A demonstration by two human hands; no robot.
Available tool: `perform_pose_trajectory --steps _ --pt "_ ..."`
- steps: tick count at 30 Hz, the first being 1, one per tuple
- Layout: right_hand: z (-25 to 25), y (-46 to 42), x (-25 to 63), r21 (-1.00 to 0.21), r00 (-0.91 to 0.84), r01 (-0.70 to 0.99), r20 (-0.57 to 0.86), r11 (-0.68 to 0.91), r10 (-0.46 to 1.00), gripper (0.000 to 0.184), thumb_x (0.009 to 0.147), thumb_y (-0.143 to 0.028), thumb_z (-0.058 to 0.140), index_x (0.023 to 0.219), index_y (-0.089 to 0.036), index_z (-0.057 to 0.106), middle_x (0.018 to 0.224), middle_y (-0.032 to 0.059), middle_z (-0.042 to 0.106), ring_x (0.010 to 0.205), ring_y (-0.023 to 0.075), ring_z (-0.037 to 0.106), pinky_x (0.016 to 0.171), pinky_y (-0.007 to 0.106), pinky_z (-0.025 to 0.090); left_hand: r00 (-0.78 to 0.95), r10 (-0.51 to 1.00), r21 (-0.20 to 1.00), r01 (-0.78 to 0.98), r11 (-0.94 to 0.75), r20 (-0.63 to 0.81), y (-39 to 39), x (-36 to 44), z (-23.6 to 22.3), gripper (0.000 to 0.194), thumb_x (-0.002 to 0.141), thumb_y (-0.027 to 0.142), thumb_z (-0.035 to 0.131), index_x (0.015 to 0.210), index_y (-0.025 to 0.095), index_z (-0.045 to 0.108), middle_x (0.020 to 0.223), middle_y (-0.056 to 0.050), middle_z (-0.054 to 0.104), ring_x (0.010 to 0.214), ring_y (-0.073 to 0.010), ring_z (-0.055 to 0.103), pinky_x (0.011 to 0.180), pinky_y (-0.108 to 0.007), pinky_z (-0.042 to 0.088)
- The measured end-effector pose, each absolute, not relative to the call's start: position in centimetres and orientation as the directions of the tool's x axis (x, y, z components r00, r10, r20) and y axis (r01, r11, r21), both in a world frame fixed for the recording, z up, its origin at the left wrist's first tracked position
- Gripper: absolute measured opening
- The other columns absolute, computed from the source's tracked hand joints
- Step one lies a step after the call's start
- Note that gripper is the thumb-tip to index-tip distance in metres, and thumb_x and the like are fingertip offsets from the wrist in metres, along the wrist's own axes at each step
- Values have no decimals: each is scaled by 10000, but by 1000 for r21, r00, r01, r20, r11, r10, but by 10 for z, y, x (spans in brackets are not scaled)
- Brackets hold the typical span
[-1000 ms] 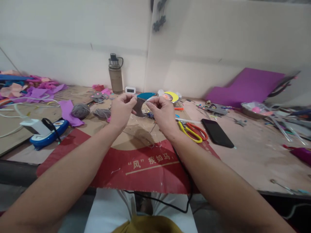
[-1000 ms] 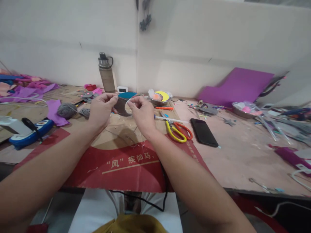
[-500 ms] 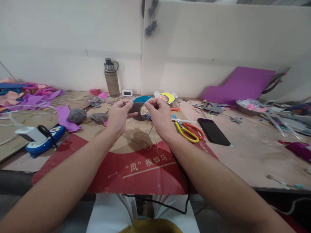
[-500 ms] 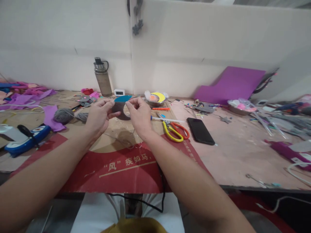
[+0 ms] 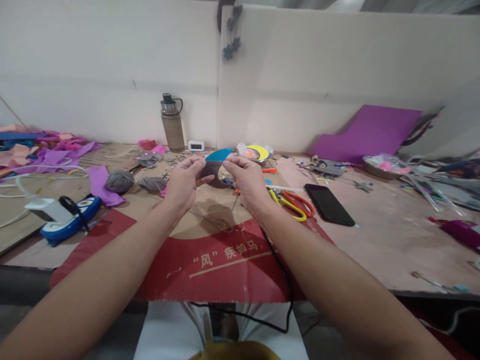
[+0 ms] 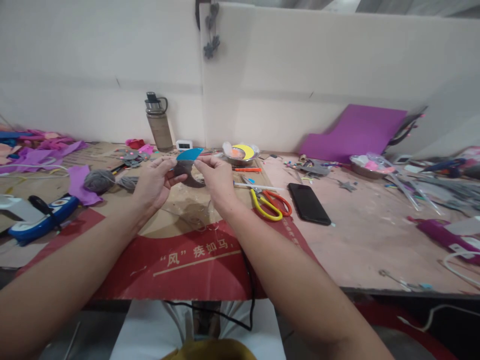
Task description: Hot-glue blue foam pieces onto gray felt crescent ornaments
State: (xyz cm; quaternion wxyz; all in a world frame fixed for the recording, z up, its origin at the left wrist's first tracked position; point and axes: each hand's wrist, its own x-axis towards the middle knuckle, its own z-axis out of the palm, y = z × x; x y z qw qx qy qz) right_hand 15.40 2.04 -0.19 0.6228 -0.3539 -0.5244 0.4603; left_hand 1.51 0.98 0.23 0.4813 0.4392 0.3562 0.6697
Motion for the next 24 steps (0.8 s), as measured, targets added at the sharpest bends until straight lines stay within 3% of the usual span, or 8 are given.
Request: perform_pose_trajectory --steps 10,15,19,24 --pt "8 13 156 -923 -50 -363 154 126 987 120 658 -222 704 730 -171 622 506 -97 401 441 44 245 425 224 168 -114 963 881 -390 -268 243 10 13 1 137 682 222 725 736 166 612 751 5 629 684 -111 625 603 -232 582" --pt "8 18 158 -889 -94 -454 113 59 989 148 657 -200 698 719 -178 565 488 -113 320 422 37 190 401 211 105 -55 976 892 -396 -217 213 16 10 -2 87 730 217 711 751 157 651 789 -28 673 727 -128 649 672 -264 603" --pt "5 24 161 -874 -87 -484 105 50 991 245 645 -189 697 650 -200 452 495 -120 287 415 29 157 385 200 88 11 980 894 -412 -178 200 18 8 -2 63 768 205 697 766 145 676 835 -48 697 753 -123 663 741 -269 604" --pt "5 24 160 -878 -69 -476 102 58 992 235 662 -198 687 656 -200 452 488 -123 288 411 27 162 377 193 103 7 970 879 -426 -216 242 14 9 2 62 740 177 711 794 153 692 845 -40 698 762 -126 666 758 -286 607"
